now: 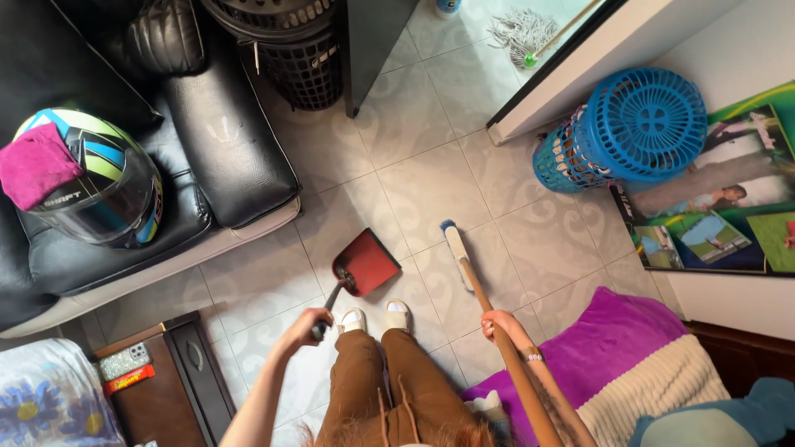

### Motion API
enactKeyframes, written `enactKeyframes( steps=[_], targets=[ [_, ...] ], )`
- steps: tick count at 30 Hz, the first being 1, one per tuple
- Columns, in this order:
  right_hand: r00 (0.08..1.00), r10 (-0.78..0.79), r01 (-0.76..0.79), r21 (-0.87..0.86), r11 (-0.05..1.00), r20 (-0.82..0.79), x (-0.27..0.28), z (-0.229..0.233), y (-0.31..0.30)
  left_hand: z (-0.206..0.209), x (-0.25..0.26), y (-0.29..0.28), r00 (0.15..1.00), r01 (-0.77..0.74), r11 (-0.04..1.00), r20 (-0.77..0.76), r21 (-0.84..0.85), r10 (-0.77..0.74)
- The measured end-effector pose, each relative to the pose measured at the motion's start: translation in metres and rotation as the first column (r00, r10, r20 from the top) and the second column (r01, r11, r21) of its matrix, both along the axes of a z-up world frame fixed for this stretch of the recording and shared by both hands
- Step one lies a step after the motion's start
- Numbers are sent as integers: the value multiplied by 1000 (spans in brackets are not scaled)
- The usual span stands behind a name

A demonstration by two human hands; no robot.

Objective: Cleaning the floor of a bedroom using a flat mop and a dustpan, including moving a blanket out of the way.

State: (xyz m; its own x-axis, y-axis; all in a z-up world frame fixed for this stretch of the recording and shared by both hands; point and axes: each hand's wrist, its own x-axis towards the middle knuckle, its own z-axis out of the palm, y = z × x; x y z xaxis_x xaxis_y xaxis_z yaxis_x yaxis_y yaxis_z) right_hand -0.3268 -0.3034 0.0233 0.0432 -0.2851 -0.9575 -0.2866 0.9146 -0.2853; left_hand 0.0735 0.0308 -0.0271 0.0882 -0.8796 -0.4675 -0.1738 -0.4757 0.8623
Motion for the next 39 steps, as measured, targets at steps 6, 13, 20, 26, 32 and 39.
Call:
enactKeyframes(
  steps=[6,13,20,26,32,39],
  targets=[
    [982,160,-168,-77,983,-105,9,-76,-87,105,22,-34,698,-499,663,-195,558,689],
    [961,231,-254,-156,955,-149,74,-90,-171,111,4,-5,800,-473,855,-301,214,519],
    [910,387,-412,-227,882,-149,156,-72,-172,125,-11,-36,765,-643,717,182,268,618],
    [819,546,-568,-124,813,-176,217,-64,-131,148,-27,-95,644,-754,595,492,278,586],
    [644,750,-765,-111,635,-149,228,-49,-72,154,-30,-105,627,-760,602,523,246,578],
    [711,694,-700,-15,714,-107,170,-37,-17,174,-18,-90,635,-758,605,486,242,601]
  ],
)
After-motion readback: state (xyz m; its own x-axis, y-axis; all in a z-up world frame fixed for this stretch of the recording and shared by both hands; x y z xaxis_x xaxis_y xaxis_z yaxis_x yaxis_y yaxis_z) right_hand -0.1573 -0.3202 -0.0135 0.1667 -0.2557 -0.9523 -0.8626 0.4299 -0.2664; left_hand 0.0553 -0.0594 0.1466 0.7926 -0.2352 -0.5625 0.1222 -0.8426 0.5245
